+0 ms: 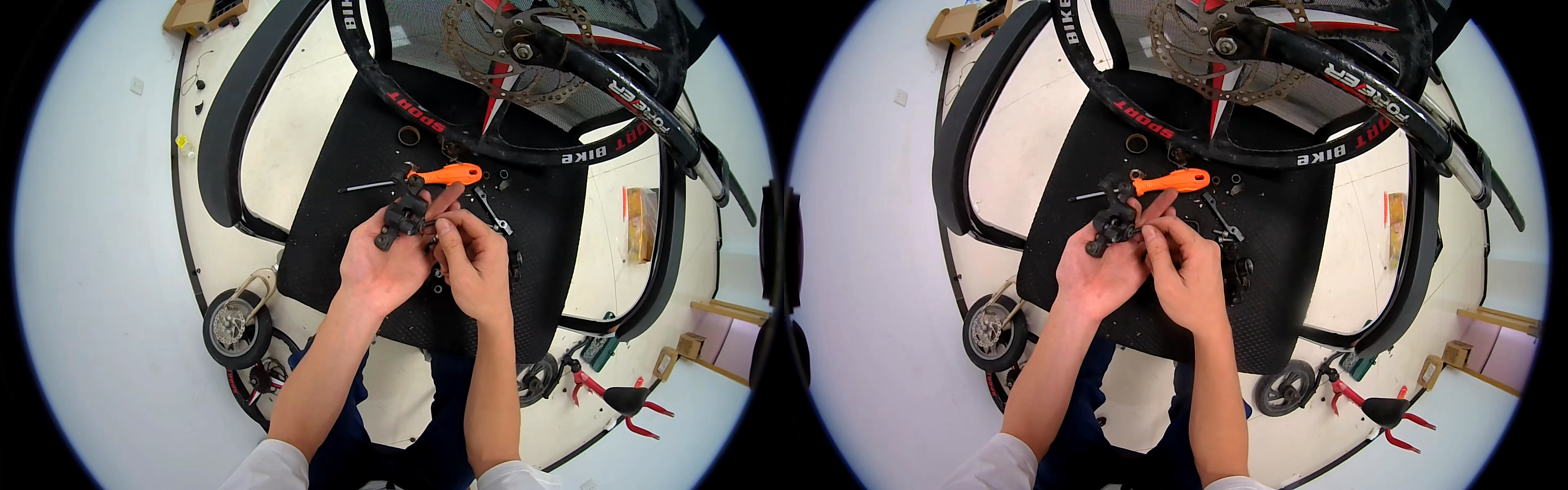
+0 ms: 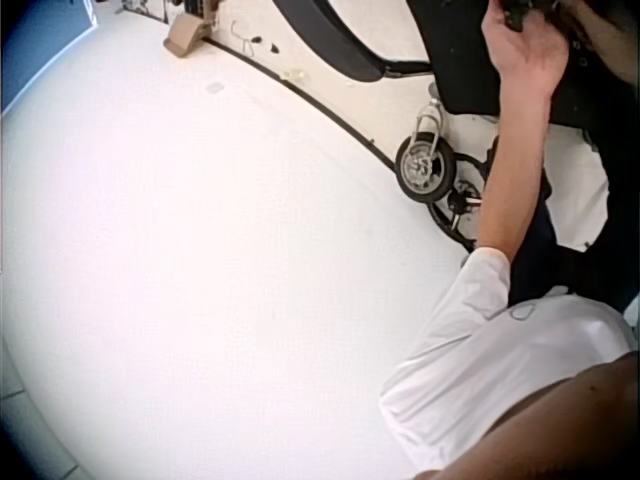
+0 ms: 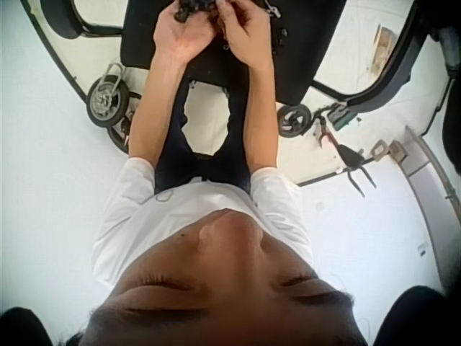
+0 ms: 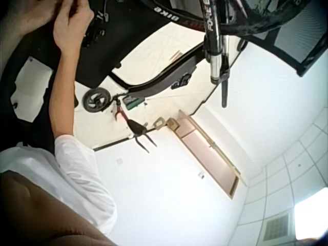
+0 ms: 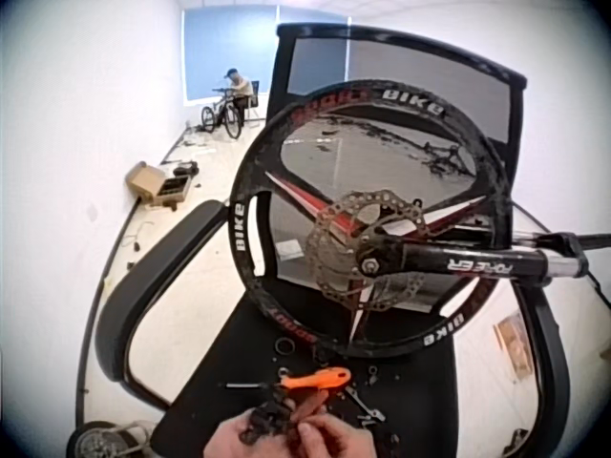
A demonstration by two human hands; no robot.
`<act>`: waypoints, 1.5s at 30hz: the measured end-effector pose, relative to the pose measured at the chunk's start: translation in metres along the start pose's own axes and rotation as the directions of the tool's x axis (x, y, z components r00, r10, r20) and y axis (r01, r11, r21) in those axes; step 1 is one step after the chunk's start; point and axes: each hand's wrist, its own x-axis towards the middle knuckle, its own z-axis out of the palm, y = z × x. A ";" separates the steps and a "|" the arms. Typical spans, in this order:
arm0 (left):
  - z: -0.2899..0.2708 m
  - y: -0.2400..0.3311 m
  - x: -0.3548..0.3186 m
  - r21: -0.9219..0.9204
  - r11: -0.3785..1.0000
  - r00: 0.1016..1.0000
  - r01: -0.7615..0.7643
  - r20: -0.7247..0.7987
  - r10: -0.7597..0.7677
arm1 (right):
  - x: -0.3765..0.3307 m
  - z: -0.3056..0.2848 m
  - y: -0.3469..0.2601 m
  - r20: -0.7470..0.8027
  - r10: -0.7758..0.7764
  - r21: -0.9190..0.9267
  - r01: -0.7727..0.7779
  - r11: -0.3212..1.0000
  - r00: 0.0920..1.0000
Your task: The person assembles a bicycle derailleur on a chair seat using an Allen key and screwdriver. They insert and tighten screws, attach small components, and repeatedly adjust the mechanism while handling various parts laid out on the seat.
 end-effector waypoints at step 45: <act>0.009 -0.002 0.002 0.571 0.800 0.982 -0.186 0.092 0.162 | 0.000 -0.010 -0.003 0.096 0.294 0.428 -0.306 0.850 0.951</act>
